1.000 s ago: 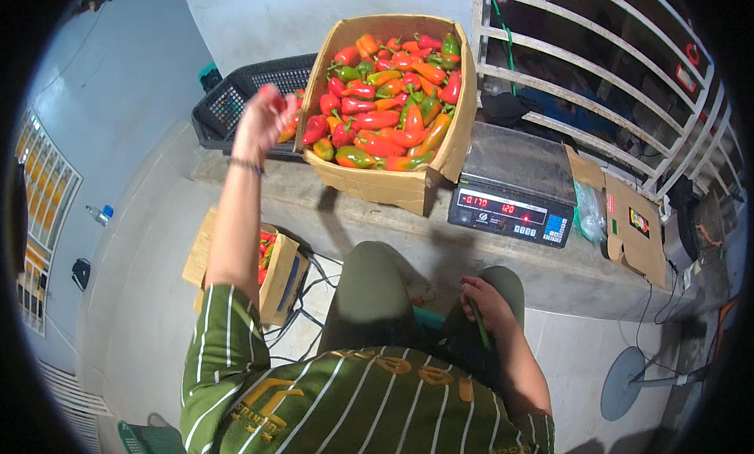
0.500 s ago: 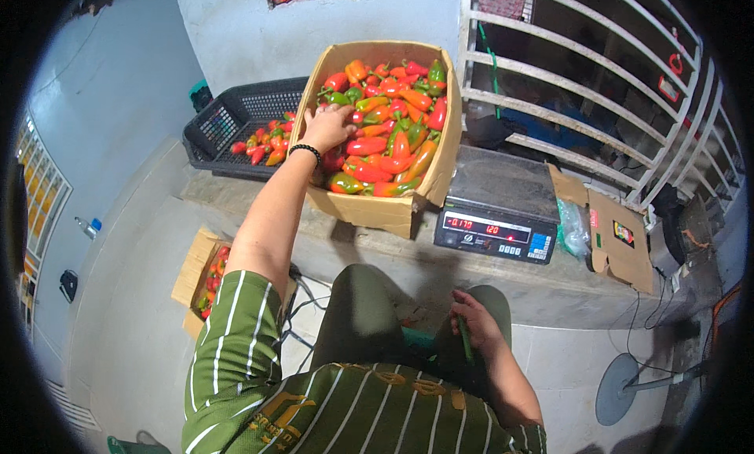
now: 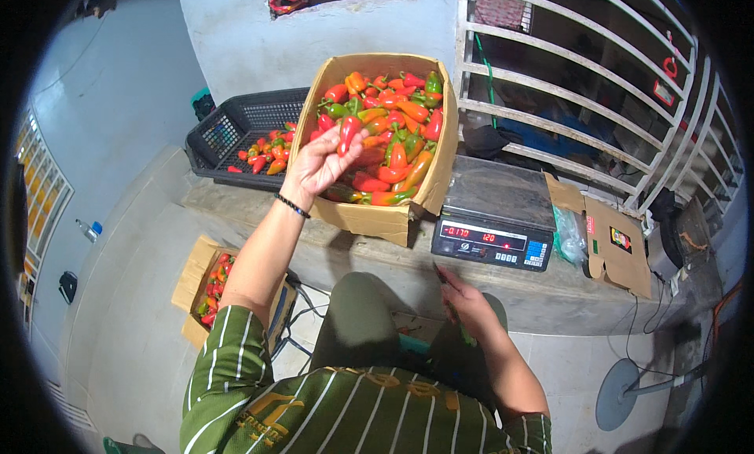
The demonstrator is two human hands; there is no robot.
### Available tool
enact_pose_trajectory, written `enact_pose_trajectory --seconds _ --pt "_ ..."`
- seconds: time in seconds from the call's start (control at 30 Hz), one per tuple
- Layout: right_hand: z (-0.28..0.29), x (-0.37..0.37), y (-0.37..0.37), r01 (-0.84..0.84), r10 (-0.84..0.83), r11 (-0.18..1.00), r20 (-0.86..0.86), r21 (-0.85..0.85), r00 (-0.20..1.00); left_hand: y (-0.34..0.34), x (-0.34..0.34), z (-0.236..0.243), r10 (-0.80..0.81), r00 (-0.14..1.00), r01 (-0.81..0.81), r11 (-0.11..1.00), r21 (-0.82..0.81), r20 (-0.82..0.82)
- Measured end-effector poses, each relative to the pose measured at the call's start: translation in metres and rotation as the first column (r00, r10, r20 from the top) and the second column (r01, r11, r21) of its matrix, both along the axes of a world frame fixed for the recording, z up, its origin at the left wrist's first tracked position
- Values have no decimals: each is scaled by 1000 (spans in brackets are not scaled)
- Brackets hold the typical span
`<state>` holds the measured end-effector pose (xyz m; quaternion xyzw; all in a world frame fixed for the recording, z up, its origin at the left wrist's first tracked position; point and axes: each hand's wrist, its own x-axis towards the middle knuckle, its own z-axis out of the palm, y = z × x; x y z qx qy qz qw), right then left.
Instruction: The person sits on a low stool and sorts red, green, and orange peppers from a large cardboard box into a smaller box. They pick up individual peppers, inspect them, and place them into the smaller container, occasionally using a digital scale to weigh the produce.
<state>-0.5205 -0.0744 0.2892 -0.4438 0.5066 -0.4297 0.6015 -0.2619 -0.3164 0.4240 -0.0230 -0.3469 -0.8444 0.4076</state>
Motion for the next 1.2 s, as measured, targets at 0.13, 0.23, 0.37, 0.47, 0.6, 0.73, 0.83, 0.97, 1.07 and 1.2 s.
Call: enact_pose_trajectory --seconds 0.13,0.23,0.37,0.47,0.6,0.73,0.83,0.97,1.07,1.2 --pt "45 22 -10 -18 10 989 -57 -149 998 37 0 -17 -152 988 152 988 -10 -2" --pt "88 30 -10 -45 -13 936 -164 -348 986 74 -22 -24 -43 982 48 999 -22 183" --pt "105 44 -19 -62 -55 875 -226 -481 973 119 -40 -42 326 754 -174 936 -306 570" --pt "100 46 -20 -118 -98 812 -333 -571 938 140 -49 -48 484 648 -145 836 -529 588" --pt "94 51 -14 -162 -119 832 -456 -530 882 142 -43 -79 557 596 -38 739 -672 578" --pt "86 53 -12 -162 -104 822 -424 -546 900 158 -42 -67 588 573 49 671 -740 571" --pt "85 56 -7 -215 -90 805 -471 -553 877 165 -34 -71 487 654 32 747 -664 579" --pt "37 15 -21 38 -302 828 -389 -559 870 185 4 -59 478 622 169 692 -702 620" --pt "18 -16 -5 133 -187 973 -298 -190 936 189 40 -62 308 644 -60 933 -356 700" --pt "-7 -11 23 -5 23 999 -370 50 929 119 99 -99 52 773 -206 963 173 632"
